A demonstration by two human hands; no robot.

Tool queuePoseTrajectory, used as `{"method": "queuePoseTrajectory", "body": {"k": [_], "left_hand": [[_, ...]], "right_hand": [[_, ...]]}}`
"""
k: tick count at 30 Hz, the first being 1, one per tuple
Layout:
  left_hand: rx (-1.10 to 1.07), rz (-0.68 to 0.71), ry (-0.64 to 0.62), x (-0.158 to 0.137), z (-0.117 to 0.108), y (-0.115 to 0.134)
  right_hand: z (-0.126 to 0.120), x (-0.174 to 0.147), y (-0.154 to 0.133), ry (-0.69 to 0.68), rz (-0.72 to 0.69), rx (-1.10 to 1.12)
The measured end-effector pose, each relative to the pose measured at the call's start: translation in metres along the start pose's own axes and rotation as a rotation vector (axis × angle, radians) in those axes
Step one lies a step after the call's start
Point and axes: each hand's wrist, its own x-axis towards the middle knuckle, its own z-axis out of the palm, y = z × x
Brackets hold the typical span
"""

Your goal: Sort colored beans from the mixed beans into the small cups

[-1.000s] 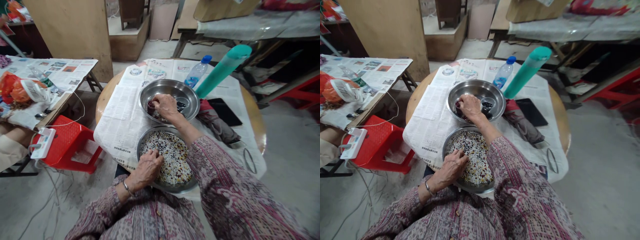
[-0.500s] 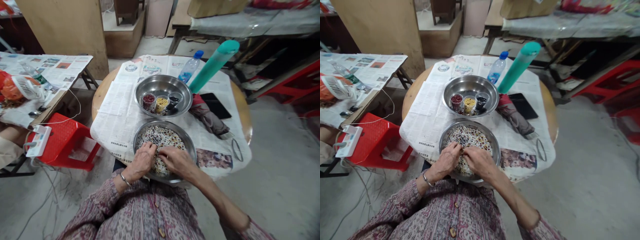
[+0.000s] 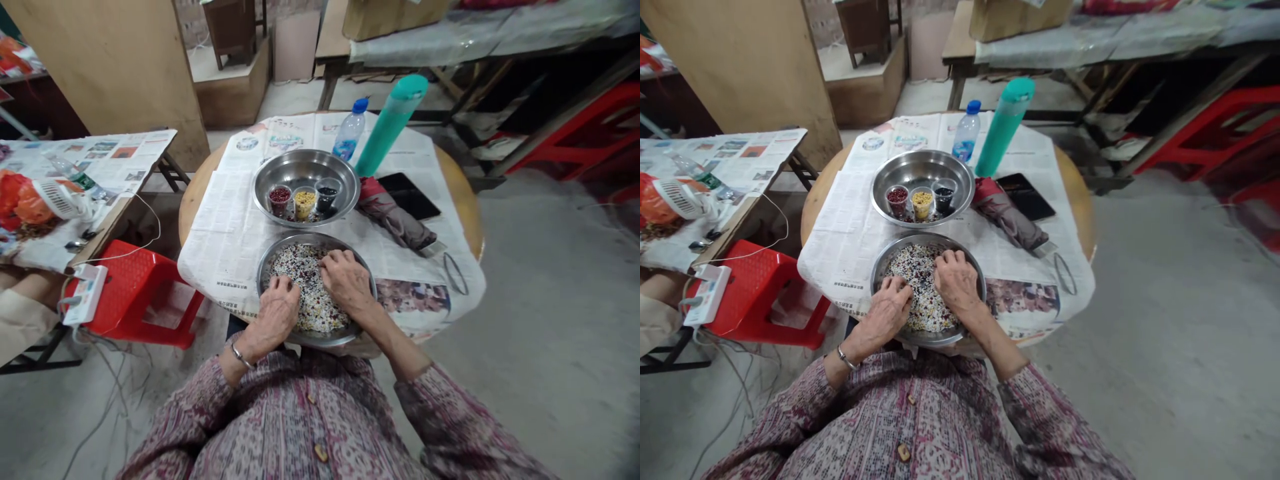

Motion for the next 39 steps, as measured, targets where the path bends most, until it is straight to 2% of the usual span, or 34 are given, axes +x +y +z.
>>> {"method": "queuePoseTrajectory", "body": {"k": [3, 6, 9, 13, 18, 21, 23, 26, 29, 31, 34, 36, 39], "left_hand": [[-0.032, 0.056, -0.082, -0.004, -0.001, 0.008], [-0.087, 0.083, -0.083, -0.001, 0.002, 0.008], [-0.071, 0.014, -0.051, 0.008, 0.004, -0.002], [-0.02, 0.012, 0.062, 0.026, 0.002, -0.016], [-0.056, 0.041, 0.217, 0.057, 0.0, -0.02], [-0.094, 0.071, 0.17, 0.074, 0.001, -0.015], [-0.102, 0.146, 0.1, 0.078, 0.002, -0.009], [-0.115, 0.266, 0.001, 0.069, 0.001, -0.002], [-0.139, 0.304, -0.066, 0.047, -0.002, 0.0], [-0.133, 0.331, -0.103, 0.03, -0.004, -0.001], [-0.111, 0.451, -0.156, 0.013, -0.006, -0.004], [-0.08, 0.518, -0.167, 0.01, -0.004, -0.005], [0.011, 0.505, -0.121, 0.015, 0.002, -0.006]], "right_hand": [[0.001, -0.008, -0.006, -0.095, -0.049, 0.141], [0.002, -0.017, -0.009, -0.201, -0.122, 0.346], [0.0, -0.026, -0.004, -0.165, -0.106, 0.457], [-0.008, -0.043, 0.009, -0.07, -0.089, 0.361], [-0.003, -0.06, 0.01, -0.109, -0.092, 0.129], [0.009, -0.058, 0.009, -0.1, -0.054, 0.138], [0.018, -0.053, 0.01, -0.077, -0.021, 0.192], [0.026, -0.045, 0.013, -0.028, 0.029, 0.264], [0.025, -0.041, 0.015, -0.008, 0.072, 0.341], [0.021, -0.04, 0.013, -0.022, 0.068, 0.43], [0.013, -0.04, 0.008, -0.02, 0.032, 0.525], [0.008, -0.039, 0.005, 0.019, 0.022, 0.461], [0.005, -0.036, 0.004, 0.064, 0.068, 0.261]]}}
